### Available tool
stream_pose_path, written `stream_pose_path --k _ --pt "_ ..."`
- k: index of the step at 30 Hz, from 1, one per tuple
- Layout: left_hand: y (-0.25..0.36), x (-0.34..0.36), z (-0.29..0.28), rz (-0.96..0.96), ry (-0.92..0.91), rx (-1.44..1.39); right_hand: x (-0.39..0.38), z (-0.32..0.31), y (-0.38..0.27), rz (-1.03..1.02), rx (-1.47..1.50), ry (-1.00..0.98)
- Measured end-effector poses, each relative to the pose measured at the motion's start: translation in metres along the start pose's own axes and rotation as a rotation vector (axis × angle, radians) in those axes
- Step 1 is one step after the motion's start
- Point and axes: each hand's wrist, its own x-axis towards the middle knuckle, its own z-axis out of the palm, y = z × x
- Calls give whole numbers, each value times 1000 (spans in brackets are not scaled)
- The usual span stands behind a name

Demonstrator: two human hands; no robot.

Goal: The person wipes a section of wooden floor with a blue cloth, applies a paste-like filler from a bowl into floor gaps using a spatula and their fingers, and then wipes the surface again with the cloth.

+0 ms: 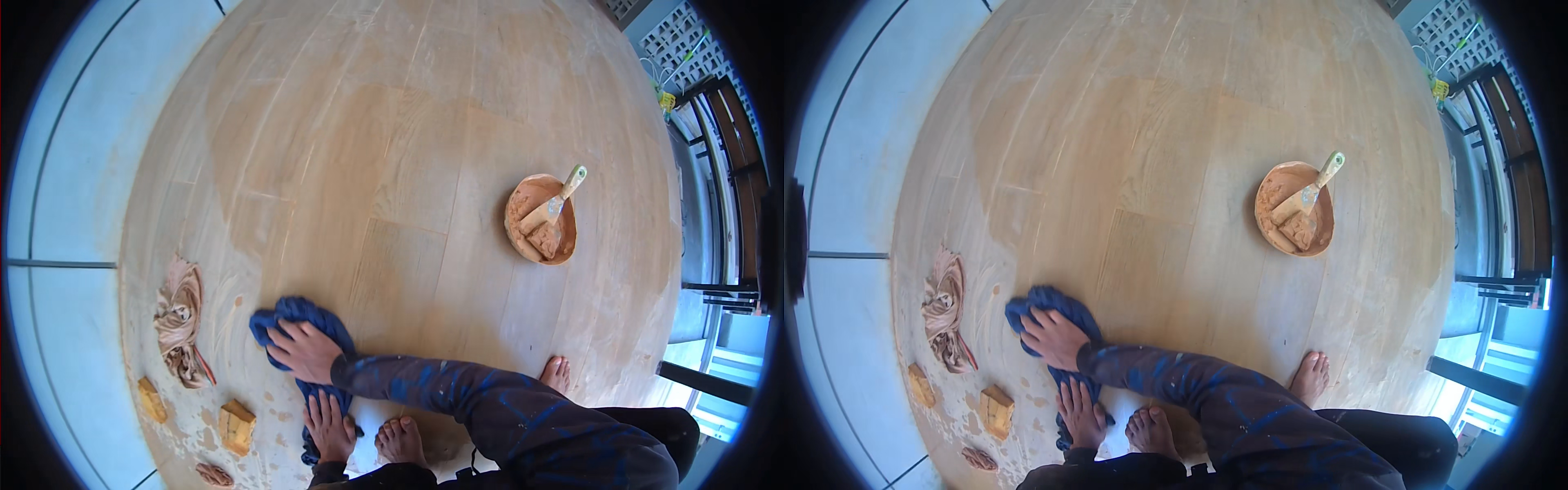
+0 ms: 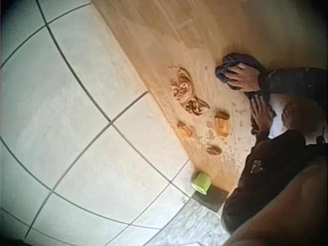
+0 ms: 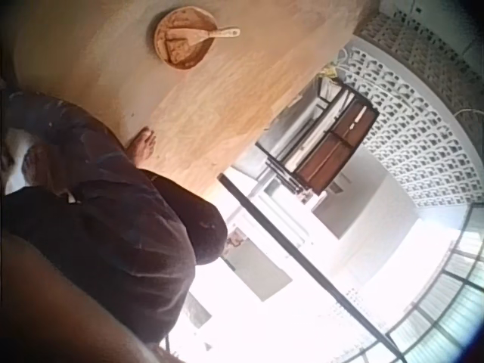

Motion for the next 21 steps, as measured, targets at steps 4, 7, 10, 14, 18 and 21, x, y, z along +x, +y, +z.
stream_pose_path --k 4,7,10,14,18,21 --pt "-35 -144 40 -47 6 61 -66 -15 -103 59 456 -346" --pt "-40 -165 49 85 199 -111 -90 -55 -104 405 767 -415" --pt "-2 -95 -9 183 190 -247 -88 -121 -61 890 996 -55" --pt "29 -2 -38 312 163 -133 -75 -125 -22 766 270 139" --pt "28 54 -35 309 41 35 -71 -91 1 622 -185 -38" --pt "20 115 -38 334 100 -4 -30 -84 70 511 -312 60"
